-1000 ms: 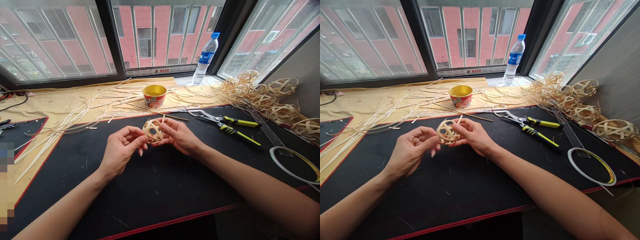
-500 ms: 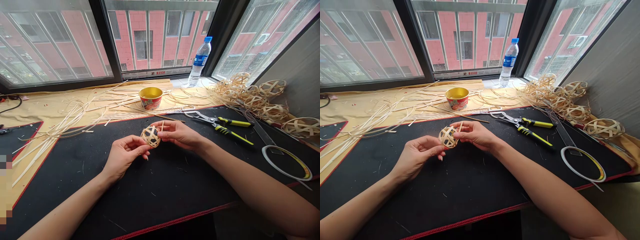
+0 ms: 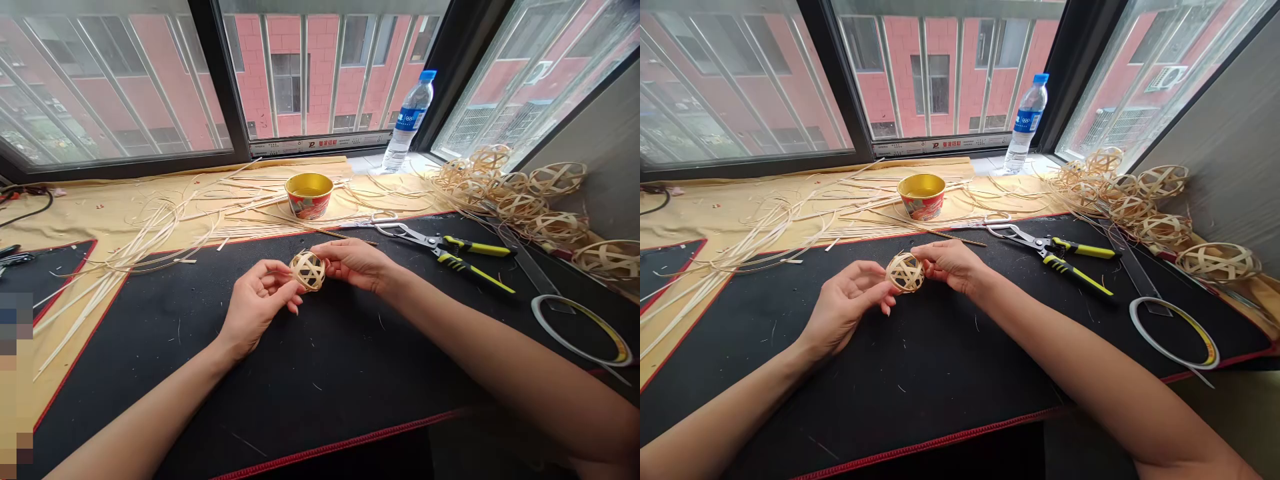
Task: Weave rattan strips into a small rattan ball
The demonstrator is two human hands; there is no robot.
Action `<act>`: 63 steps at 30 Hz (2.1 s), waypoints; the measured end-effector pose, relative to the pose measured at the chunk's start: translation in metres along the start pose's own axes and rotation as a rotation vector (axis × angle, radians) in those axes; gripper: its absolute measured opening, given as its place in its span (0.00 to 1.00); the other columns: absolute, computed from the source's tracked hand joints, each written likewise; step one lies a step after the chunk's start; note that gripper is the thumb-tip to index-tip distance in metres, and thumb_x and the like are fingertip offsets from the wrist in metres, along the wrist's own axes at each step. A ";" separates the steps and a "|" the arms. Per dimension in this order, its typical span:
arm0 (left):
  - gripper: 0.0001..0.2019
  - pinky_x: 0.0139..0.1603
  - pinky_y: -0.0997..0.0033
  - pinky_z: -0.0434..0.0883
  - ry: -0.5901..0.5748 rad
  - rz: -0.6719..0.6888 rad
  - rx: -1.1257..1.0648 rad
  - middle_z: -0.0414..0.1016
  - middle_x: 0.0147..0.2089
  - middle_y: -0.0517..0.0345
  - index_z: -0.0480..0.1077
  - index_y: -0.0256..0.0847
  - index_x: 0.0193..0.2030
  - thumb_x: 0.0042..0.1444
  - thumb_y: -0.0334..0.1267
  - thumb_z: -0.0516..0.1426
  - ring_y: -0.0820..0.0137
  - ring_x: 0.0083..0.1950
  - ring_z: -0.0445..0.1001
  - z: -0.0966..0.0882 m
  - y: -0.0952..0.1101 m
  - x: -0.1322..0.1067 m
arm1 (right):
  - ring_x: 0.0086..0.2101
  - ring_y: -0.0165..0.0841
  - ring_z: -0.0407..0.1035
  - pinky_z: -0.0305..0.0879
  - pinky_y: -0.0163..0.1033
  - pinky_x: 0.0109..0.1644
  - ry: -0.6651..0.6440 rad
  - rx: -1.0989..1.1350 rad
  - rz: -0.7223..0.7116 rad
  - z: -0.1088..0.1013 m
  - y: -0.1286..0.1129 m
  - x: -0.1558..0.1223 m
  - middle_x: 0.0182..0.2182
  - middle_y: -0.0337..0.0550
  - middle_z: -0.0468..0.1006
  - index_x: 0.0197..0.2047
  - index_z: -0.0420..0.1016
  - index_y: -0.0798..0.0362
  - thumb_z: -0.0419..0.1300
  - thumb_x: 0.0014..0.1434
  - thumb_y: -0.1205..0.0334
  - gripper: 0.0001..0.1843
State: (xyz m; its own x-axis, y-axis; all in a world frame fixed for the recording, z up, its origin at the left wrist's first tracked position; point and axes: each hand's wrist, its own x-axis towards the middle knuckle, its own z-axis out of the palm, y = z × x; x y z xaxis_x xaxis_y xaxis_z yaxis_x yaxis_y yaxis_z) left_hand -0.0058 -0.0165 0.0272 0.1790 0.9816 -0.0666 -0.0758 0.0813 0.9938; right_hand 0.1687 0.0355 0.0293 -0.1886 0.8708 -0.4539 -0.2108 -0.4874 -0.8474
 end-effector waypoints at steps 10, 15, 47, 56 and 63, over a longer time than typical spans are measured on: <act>0.17 0.14 0.80 0.65 0.229 0.131 0.306 0.72 0.22 0.62 0.75 0.38 0.45 0.51 0.44 0.62 0.77 0.17 0.67 0.012 -0.004 0.001 | 0.23 0.22 0.65 0.65 0.27 0.28 -0.075 0.043 -0.035 0.004 0.008 0.000 0.23 0.42 0.75 0.27 0.77 0.62 0.63 0.53 0.70 0.05; 0.15 0.15 0.78 0.67 0.269 0.214 0.365 0.77 0.27 0.59 0.77 0.40 0.45 0.53 0.43 0.60 0.76 0.17 0.69 0.014 -0.008 -0.001 | 0.23 0.22 0.65 0.63 0.26 0.26 -0.093 0.060 -0.053 0.002 0.011 -0.001 0.23 0.42 0.75 0.26 0.78 0.62 0.63 0.53 0.69 0.06; 0.19 0.13 0.77 0.66 0.090 0.056 0.108 0.78 0.31 0.52 0.74 0.33 0.47 0.51 0.44 0.62 0.72 0.19 0.73 -0.008 0.007 0.004 | 0.25 0.25 0.69 0.69 0.29 0.33 -0.073 0.057 -0.013 -0.003 0.008 0.001 0.23 0.45 0.75 0.24 0.76 0.62 0.57 0.59 0.71 0.13; 0.15 0.18 0.79 0.69 0.004 0.075 0.133 0.77 0.25 0.57 0.77 0.36 0.43 0.47 0.36 0.65 0.75 0.22 0.71 -0.007 0.005 0.005 | 0.24 0.23 0.68 0.66 0.27 0.29 -0.079 0.055 -0.024 -0.003 0.009 0.001 0.21 0.41 0.74 0.25 0.76 0.62 0.58 0.59 0.72 0.12; 0.14 0.23 0.79 0.73 0.063 0.218 0.290 0.80 0.30 0.57 0.78 0.38 0.44 0.50 0.35 0.63 0.77 0.23 0.71 -0.006 0.001 0.003 | 0.26 0.24 0.69 0.67 0.28 0.31 -0.072 0.080 -0.049 -0.003 0.012 0.005 0.26 0.46 0.78 0.29 0.79 0.63 0.57 0.59 0.72 0.10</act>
State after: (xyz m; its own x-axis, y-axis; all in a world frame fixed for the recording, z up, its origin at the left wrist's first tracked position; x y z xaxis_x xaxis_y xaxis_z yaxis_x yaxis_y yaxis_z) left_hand -0.0115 -0.0129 0.0277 0.1284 0.9798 0.1532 0.1773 -0.1747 0.9685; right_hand 0.1683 0.0339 0.0155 -0.2441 0.8882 -0.3892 -0.2970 -0.4505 -0.8419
